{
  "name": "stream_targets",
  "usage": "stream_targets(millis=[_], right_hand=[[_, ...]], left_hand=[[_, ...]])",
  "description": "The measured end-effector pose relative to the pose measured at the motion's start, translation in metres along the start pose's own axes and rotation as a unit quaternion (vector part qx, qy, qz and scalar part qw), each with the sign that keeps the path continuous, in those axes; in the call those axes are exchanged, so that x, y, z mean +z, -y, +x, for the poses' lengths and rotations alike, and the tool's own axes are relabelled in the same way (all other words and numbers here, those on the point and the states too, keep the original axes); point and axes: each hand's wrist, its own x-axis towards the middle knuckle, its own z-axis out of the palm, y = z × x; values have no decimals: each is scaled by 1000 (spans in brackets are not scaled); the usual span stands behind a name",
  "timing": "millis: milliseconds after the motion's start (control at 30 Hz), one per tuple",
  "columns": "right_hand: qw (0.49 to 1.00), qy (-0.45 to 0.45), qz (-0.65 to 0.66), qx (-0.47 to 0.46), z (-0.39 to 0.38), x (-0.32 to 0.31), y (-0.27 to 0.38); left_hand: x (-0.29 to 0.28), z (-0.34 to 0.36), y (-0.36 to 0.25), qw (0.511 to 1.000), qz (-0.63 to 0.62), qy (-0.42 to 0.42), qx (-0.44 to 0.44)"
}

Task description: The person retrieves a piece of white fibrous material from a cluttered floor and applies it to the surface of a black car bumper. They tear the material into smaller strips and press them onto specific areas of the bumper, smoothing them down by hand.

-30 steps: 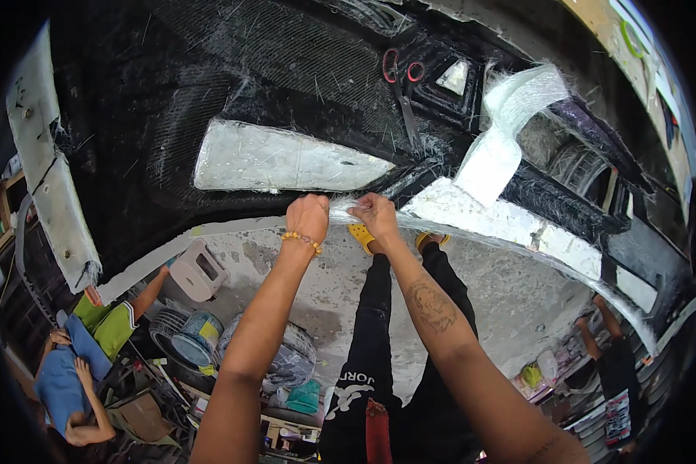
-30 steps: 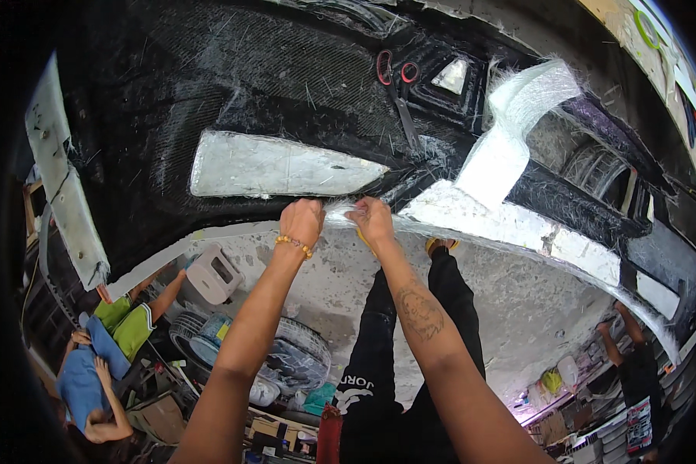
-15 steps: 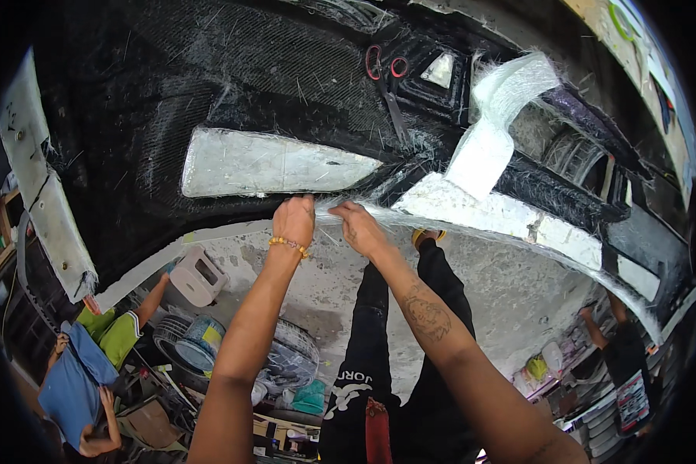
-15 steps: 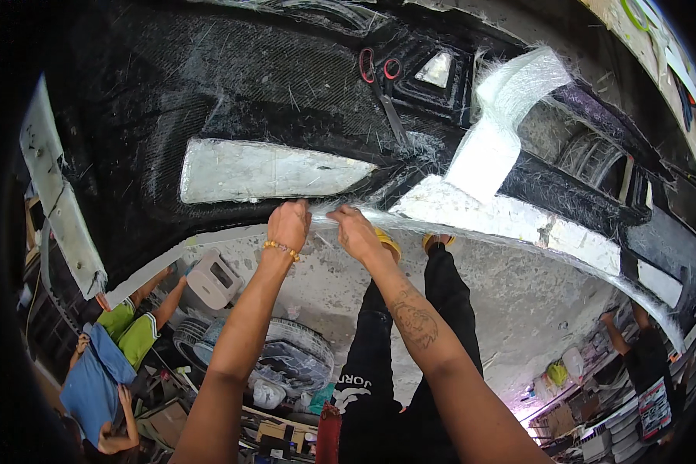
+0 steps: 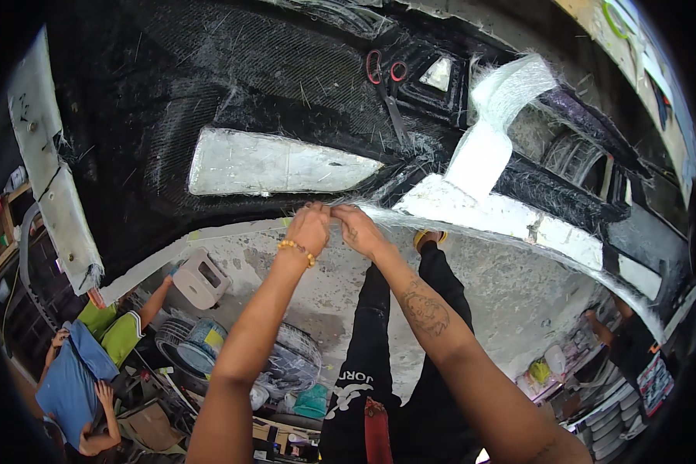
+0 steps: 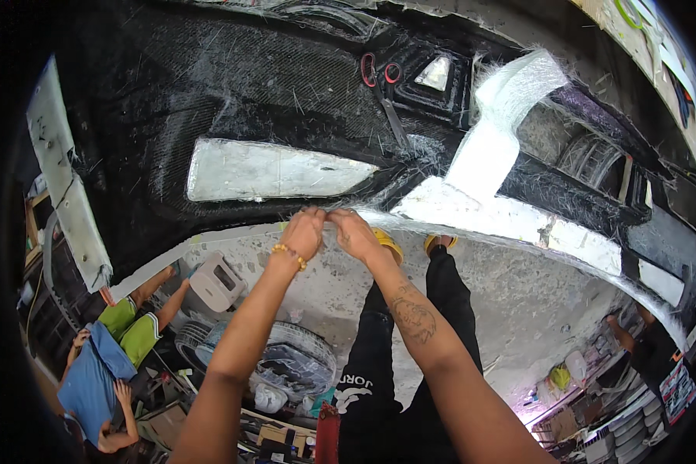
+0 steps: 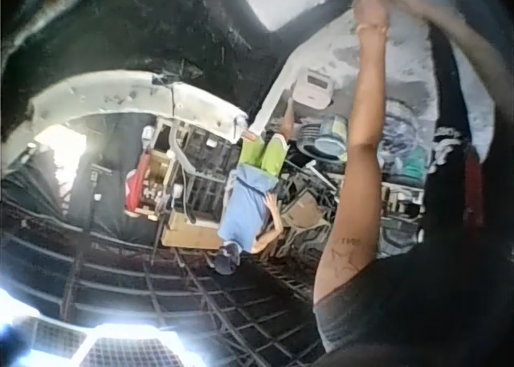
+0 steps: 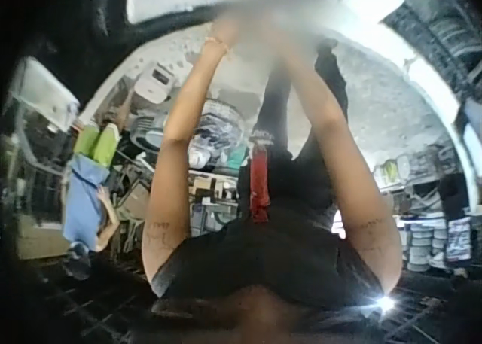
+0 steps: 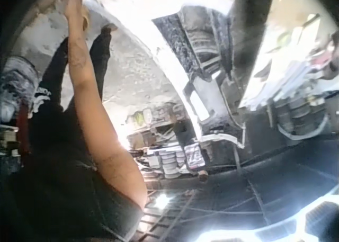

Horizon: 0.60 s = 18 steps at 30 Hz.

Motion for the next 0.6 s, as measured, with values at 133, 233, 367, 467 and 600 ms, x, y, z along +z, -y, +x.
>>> stream_targets(millis=[133, 233, 367, 467, 600], right_hand=[[999, -28, 18, 21, -7, -17, -12], [992, -85, 5, 94, -27, -38, -8], [984, -115, 23, 136, -81, -59, 17], [978, -125, 36, 162, -144, -79, 39], [970, -134, -8, 202, -229, -105, 53]], left_hand=[[-8, 3, 7, 999, 26, 13, 33], [-18, 4, -4, 998, 32, 49, 7], [2, 4, -4, 998, 10, 10, 69], [9, -1, -6, 997, 45, 7, 62], [15, -2, -24, 999, 38, 9, 37]])
